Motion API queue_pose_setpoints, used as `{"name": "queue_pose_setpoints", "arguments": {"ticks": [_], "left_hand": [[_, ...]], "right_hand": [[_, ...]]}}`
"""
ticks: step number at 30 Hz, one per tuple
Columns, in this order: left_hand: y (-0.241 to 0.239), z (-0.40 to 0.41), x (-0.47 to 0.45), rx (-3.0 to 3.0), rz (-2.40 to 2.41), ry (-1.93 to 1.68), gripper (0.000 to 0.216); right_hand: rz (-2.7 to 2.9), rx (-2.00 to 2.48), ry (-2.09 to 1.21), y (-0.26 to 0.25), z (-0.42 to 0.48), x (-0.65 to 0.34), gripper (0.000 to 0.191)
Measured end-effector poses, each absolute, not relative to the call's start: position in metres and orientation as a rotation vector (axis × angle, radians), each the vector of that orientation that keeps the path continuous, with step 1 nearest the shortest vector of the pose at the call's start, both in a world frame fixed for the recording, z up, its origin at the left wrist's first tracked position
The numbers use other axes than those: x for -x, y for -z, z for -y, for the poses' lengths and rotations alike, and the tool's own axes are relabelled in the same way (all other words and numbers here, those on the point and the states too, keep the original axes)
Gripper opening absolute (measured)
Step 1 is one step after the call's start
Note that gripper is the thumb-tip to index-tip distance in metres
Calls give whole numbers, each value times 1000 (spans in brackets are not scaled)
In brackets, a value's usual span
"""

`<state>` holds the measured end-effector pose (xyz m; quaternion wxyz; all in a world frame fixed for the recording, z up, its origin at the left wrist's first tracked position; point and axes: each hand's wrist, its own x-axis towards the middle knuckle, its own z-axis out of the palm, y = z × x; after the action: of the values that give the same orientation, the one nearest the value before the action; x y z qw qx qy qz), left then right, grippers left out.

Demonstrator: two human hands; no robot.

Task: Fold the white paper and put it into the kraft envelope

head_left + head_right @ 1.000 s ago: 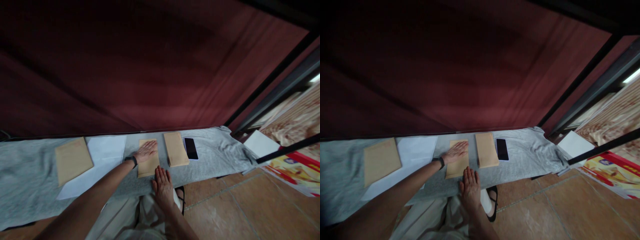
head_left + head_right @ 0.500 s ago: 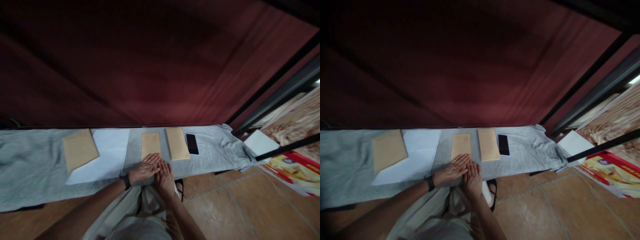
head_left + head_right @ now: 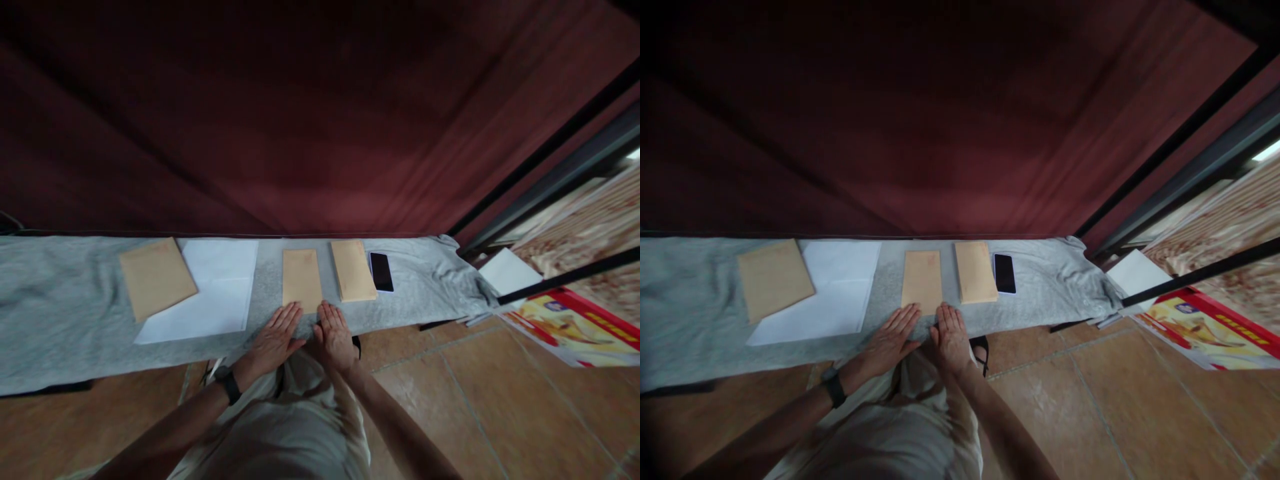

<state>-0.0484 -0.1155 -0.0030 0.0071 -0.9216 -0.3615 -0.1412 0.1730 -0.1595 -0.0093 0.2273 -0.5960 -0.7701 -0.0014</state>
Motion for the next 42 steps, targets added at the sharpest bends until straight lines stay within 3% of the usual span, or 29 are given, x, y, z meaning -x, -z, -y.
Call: {"name": "queue_pose_setpoints", "arguments": {"ticks": [8, 33, 42], "left_hand": [[6, 118, 45, 2907, 1202, 368, 69], [1, 137, 35, 2871, 1324, 385, 70], [13, 133, 23, 2896, 1372, 363, 74]], "right_hand": [[2284, 1440, -143, -1, 153, -146, 57], [2261, 1537, -54, 7, 164, -185, 56], [2236, 1523, -141, 3, 158, -141, 59]]}}
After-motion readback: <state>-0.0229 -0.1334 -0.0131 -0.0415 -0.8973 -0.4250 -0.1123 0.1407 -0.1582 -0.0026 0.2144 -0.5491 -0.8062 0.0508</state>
